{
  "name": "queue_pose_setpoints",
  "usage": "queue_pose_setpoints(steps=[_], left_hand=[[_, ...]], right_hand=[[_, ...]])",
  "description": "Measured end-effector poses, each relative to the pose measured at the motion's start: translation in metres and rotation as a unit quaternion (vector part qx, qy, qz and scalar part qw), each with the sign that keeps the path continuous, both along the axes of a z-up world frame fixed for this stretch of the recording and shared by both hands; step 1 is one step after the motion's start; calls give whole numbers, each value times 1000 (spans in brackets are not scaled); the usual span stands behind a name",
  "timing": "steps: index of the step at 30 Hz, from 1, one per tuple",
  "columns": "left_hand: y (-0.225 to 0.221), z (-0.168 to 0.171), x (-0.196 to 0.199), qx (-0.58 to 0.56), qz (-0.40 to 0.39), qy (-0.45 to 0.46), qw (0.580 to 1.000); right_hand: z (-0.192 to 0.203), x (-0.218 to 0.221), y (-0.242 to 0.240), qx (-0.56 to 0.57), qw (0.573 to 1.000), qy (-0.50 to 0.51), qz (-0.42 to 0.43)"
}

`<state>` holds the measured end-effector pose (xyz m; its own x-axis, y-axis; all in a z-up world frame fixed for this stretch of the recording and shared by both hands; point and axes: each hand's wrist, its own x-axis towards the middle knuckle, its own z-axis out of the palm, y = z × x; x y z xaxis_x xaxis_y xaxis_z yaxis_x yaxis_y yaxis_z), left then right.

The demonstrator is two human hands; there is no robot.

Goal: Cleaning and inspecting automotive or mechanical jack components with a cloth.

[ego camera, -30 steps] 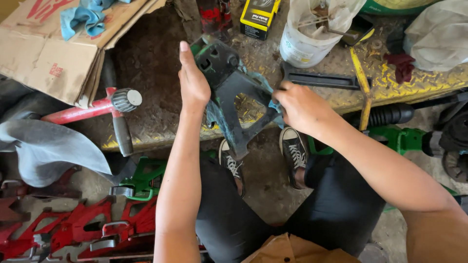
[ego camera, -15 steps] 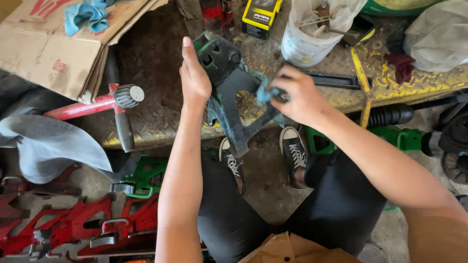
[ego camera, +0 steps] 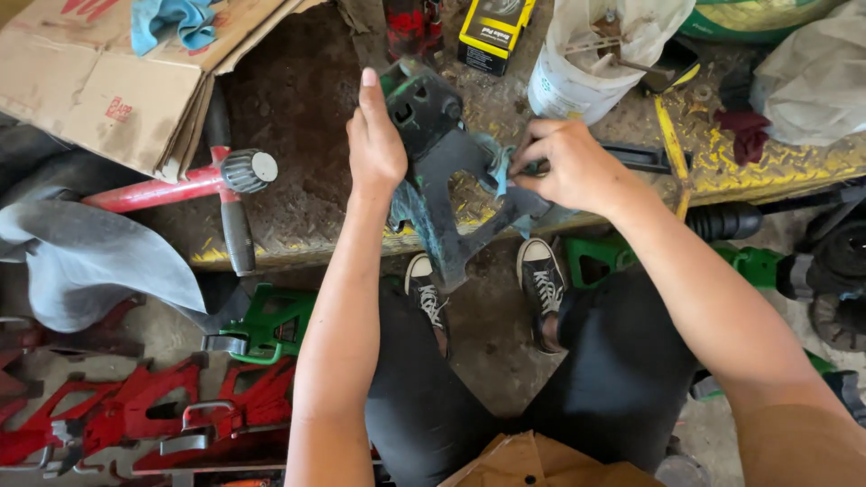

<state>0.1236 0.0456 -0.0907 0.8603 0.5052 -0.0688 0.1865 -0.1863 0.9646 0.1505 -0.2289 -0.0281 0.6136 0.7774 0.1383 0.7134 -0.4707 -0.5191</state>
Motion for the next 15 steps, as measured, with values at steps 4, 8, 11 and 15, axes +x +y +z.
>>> queue_pose_setpoints(steps=[4,8,11,15], left_hand=[[-8,25,-5,-40,-7,-57,998],[-7,15,-4,-27,-4,-44,999],[-5,13,-3,-9,8,-37,999],[-8,19,-8,-6,-7,-78,997]], right_hand=[[-17,-3,17,79,996,-44,-10],[-12,-17,44,197,977,-81,-18],[-4,-33,50,189,978,-72,-55],[1,-42,52,148,975,-164,-34]])
